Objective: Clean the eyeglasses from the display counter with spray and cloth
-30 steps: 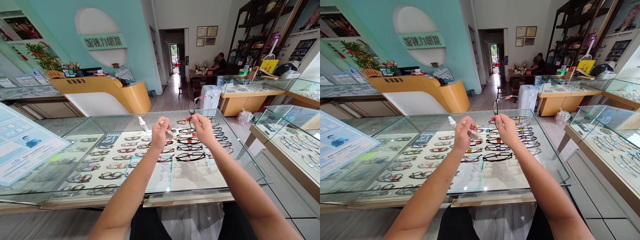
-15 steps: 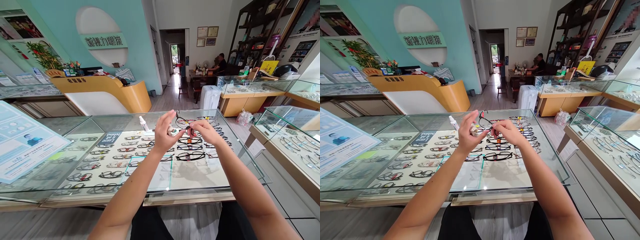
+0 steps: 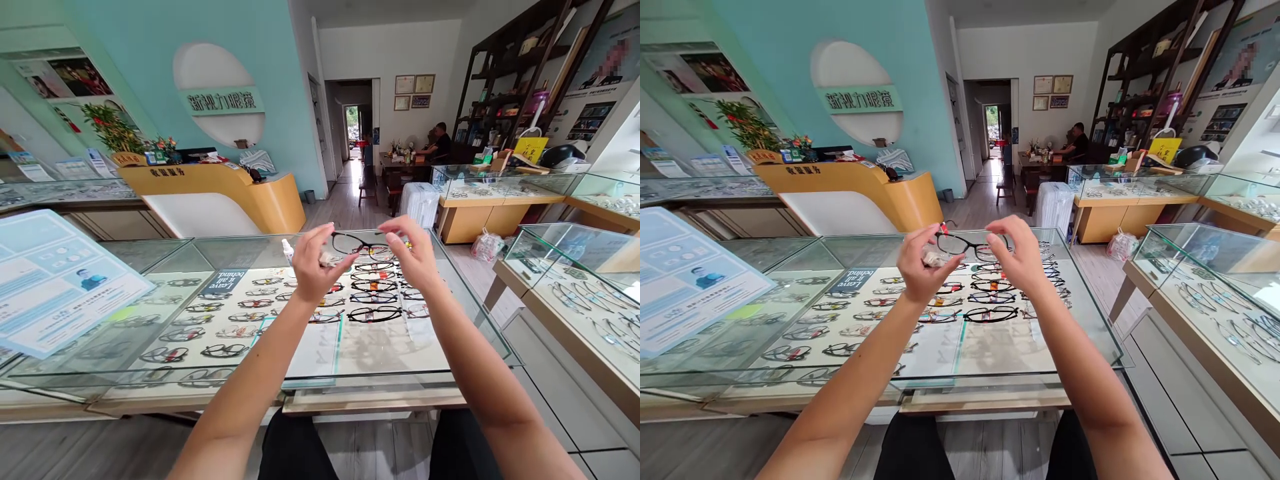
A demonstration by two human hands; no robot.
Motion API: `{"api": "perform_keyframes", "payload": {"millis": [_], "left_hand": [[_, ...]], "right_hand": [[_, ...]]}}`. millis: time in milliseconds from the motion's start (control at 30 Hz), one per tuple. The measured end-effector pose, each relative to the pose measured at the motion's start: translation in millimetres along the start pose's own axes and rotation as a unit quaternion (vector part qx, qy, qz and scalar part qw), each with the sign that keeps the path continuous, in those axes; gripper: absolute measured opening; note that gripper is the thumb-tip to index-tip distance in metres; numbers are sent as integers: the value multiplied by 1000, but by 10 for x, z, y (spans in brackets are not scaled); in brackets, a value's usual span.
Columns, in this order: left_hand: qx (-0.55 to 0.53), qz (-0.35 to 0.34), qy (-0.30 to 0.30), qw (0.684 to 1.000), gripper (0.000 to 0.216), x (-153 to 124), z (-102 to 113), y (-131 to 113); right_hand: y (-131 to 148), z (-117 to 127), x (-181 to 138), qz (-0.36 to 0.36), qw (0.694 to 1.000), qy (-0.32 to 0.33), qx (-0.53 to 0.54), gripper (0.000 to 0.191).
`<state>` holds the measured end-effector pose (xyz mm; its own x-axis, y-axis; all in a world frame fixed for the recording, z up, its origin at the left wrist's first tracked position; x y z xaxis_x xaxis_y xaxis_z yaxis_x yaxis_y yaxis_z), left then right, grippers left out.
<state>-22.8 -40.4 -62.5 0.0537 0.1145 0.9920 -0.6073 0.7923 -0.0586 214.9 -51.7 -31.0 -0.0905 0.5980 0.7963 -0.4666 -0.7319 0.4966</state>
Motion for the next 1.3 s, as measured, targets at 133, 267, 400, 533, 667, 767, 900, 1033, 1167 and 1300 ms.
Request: {"api": "perform_keyframes", "payload": {"millis": [133,267,400,533,667,767,900,1033,1167,1300], "left_hand": [[19,8,-100,995,78,488,183,5],[-2,34,-154,988,75,945,234,-136],[-32,56,-156,986,67,1136,220,-349],[-52,75,-154,984,62,1111,239,-449],[-60,99,-143,983,58,1080,283,-432],[-55,114,-133,983,58,1086,317,-418],[-32,114,-108,987,57,1111,340,-409],[-32,112,-74,990,53,1133,336,-374],[-55,115,-59,990,49,1142,333,-364],[-65,121,-67,988,47,1148,342,-377]], "right_hand": [[475,316,211,80,991,-47,-98,40],[849,501,375,112,979,-75,-150,54],[1007,584,399,119,965,-160,-173,50],[1032,577,347,118,951,-214,-188,43],[1031,543,331,119,950,-214,-196,42],[987,529,359,106,954,-208,-189,41],[898,508,416,95,959,-201,-175,40],[842,504,450,87,961,-192,-180,40],[824,525,443,77,963,-194,-167,41],[785,511,433,62,970,-185,-143,43]]}}
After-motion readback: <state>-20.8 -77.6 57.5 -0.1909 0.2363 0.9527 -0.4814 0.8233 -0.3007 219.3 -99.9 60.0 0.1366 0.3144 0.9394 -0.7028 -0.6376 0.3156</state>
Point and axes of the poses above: each hand's wrist, its own x-axis towards the middle knuckle, its own z-axis out of the back of the hand, y = z × x, the point moved 6 cm from there along x, towards the middle knuckle, and after that the axes turned 8 degrees about -x, right-handed, at the moved point
